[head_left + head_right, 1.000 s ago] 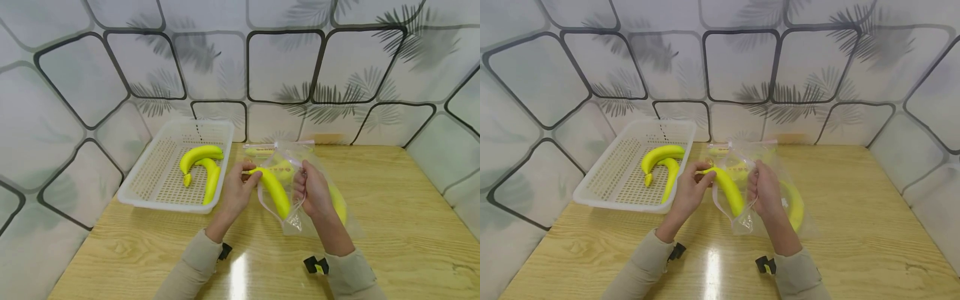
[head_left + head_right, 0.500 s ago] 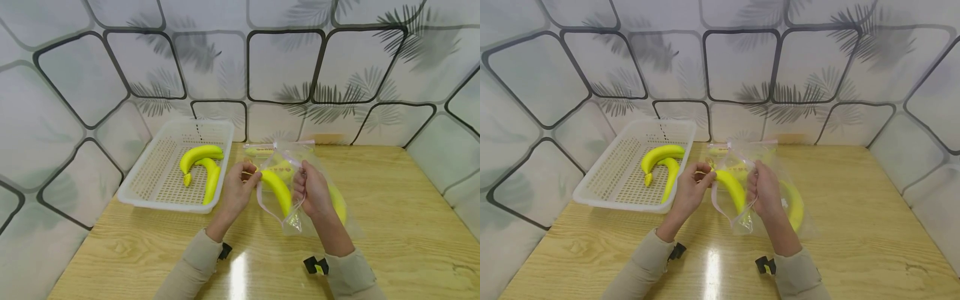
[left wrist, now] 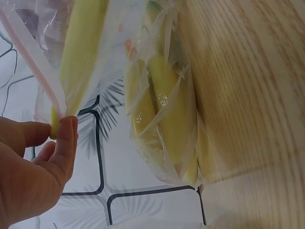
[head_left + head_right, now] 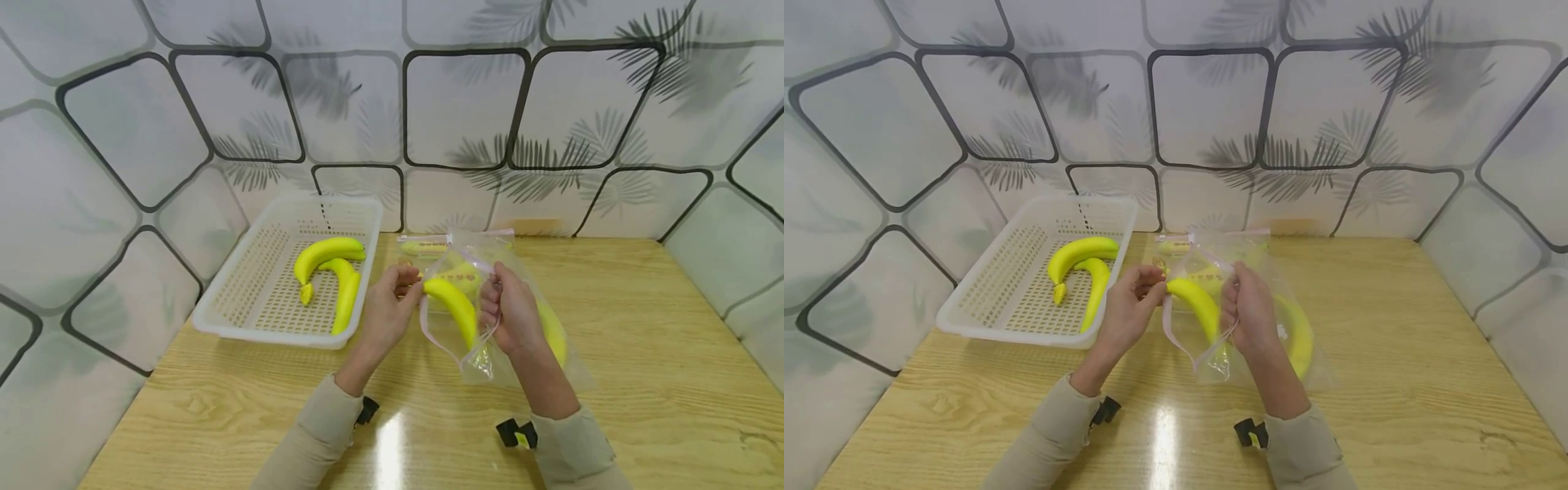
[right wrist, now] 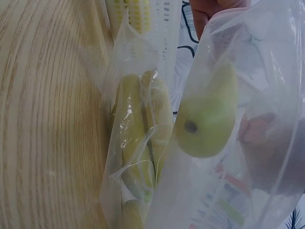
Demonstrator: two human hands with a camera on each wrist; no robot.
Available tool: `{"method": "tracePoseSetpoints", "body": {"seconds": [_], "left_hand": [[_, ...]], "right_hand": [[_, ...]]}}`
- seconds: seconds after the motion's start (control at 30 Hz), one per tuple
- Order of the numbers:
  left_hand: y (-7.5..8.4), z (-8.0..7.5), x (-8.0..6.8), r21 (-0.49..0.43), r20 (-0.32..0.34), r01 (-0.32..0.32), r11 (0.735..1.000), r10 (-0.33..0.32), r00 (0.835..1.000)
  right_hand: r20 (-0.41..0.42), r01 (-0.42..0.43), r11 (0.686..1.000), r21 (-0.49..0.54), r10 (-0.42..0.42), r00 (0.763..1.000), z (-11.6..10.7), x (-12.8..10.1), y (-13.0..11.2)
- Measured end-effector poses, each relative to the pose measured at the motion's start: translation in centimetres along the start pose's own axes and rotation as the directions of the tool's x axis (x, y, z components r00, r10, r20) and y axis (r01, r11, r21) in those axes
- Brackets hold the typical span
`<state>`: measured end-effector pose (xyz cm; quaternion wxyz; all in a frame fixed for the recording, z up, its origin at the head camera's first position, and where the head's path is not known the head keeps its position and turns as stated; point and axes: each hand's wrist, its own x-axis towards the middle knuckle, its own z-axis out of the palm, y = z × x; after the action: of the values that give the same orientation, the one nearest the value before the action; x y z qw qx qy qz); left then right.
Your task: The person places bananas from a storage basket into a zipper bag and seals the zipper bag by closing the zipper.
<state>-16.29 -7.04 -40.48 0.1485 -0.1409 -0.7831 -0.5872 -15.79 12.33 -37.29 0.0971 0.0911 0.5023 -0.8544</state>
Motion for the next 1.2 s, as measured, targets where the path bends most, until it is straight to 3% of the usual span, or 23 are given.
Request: {"method": "tracePoseSetpoints", "body": {"seconds": [0.2,0.6,0.9,1.2], "left_hand": [[0.06,-0.10,0.07,0.030,0.009,0.033,0.999,-0.033,0.999],[0.11,-0.28,0.07,0.018,0.009,0.021,1.000,-0.021,1.000],[0.20,-0.44,0.07,0.127,0.082,0.074,0.989,-0.085,0.993],[0.46,-0.38,0.01,0.092,0.105,0.092,0.992,-0.101,0.989]], "right_hand": [[0.006,-0.012,1.000,-0.006,0.012,1.000,-0.12,0.09,0.08],[0.018,0.009,1.000,0.009,-0.009,1.000,-0.18,0.12,0.09],[0.012,0.009,1.000,-0.010,-0.009,1.000,-0.14,0.13,-0.02],[0.022,0.007,1.000,0.015,-0.007,1.000,-0.21,-0.16,-0.34]]}}
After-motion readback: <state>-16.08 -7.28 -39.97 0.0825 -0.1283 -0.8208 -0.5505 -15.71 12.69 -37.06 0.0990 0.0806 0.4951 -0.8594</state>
